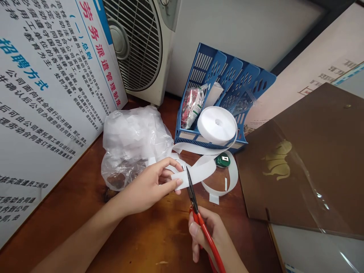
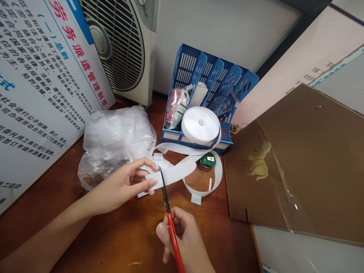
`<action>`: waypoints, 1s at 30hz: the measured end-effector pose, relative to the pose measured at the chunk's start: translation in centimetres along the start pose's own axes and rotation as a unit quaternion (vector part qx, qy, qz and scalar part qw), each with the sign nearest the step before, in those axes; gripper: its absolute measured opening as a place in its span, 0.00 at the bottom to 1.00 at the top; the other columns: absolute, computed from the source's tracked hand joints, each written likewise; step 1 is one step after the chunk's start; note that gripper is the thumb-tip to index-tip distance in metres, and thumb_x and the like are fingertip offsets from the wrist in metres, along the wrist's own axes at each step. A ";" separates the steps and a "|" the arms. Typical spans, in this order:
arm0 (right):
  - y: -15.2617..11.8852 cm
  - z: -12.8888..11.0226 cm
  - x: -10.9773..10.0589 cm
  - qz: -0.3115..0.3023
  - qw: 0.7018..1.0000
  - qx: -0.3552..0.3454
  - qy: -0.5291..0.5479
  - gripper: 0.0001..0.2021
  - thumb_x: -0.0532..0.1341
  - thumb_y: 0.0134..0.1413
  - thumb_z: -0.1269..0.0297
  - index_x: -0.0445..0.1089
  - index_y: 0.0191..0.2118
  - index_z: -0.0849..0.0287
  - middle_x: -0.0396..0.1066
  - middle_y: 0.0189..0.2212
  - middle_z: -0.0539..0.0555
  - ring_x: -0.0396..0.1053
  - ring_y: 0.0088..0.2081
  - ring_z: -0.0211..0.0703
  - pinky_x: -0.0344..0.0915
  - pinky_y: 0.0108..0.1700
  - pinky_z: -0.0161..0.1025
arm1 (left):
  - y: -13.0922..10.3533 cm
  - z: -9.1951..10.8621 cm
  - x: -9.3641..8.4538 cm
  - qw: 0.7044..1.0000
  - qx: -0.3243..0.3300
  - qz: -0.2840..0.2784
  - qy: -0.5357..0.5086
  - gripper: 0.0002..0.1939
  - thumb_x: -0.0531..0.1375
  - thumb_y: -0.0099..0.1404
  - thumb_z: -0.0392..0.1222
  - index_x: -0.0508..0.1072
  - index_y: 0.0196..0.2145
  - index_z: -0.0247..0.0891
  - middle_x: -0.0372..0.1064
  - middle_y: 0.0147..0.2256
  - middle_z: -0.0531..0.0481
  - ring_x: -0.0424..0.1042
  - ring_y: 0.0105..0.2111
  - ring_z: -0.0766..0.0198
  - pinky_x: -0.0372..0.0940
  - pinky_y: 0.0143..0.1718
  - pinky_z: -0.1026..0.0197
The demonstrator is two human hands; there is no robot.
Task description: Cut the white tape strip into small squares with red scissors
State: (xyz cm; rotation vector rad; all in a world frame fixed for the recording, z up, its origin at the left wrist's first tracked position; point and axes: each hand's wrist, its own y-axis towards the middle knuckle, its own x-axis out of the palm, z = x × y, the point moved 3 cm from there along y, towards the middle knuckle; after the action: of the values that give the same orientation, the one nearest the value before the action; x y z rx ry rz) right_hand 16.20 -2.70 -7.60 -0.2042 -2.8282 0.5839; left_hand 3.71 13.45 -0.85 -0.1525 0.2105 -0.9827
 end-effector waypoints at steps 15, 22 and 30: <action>0.1 0.9 0.3 0.010 1.000 0.022 0.014 0.26 0.67 0.51 0.39 0.62 0.32 0.59 0.63 0.17 0.43 0.65 0.13 0.32 0.58 0.16 0.28 | 0.0 0.0 0.0 1.000 0.001 -0.001 -0.005 0.09 0.59 0.71 0.46 0.65 0.46 0.44 0.76 0.30 0.54 0.69 0.31 0.65 0.57 0.32 0.63; -0.1 1.0 0.4 0.016 0.999 0.030 0.003 0.26 0.66 0.52 0.38 0.62 0.32 0.59 0.63 0.14 0.43 0.64 0.13 0.33 0.57 0.16 0.26 | 0.0 0.0 0.0 1.000 -0.004 -0.006 -0.004 0.09 0.59 0.71 0.46 0.65 0.46 0.44 0.75 0.30 0.55 0.66 0.28 0.66 0.55 0.30 0.63; 0.0 1.9 0.2 0.025 0.999 0.044 -0.003 0.27 0.66 0.50 0.37 0.62 0.30 0.59 0.61 0.12 0.42 0.64 0.12 0.33 0.56 0.13 0.26 | 0.0 0.0 0.0 1.000 -0.002 -0.008 -0.017 0.09 0.59 0.70 0.45 0.65 0.46 0.44 0.75 0.29 0.54 0.72 0.32 0.63 0.59 0.34 0.63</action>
State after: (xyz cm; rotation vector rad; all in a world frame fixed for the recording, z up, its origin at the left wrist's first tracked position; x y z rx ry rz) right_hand 15.52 -3.40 -9.27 -0.2579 -2.8039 0.7187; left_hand 3.70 13.48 -0.84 -0.1744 0.1793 -0.9958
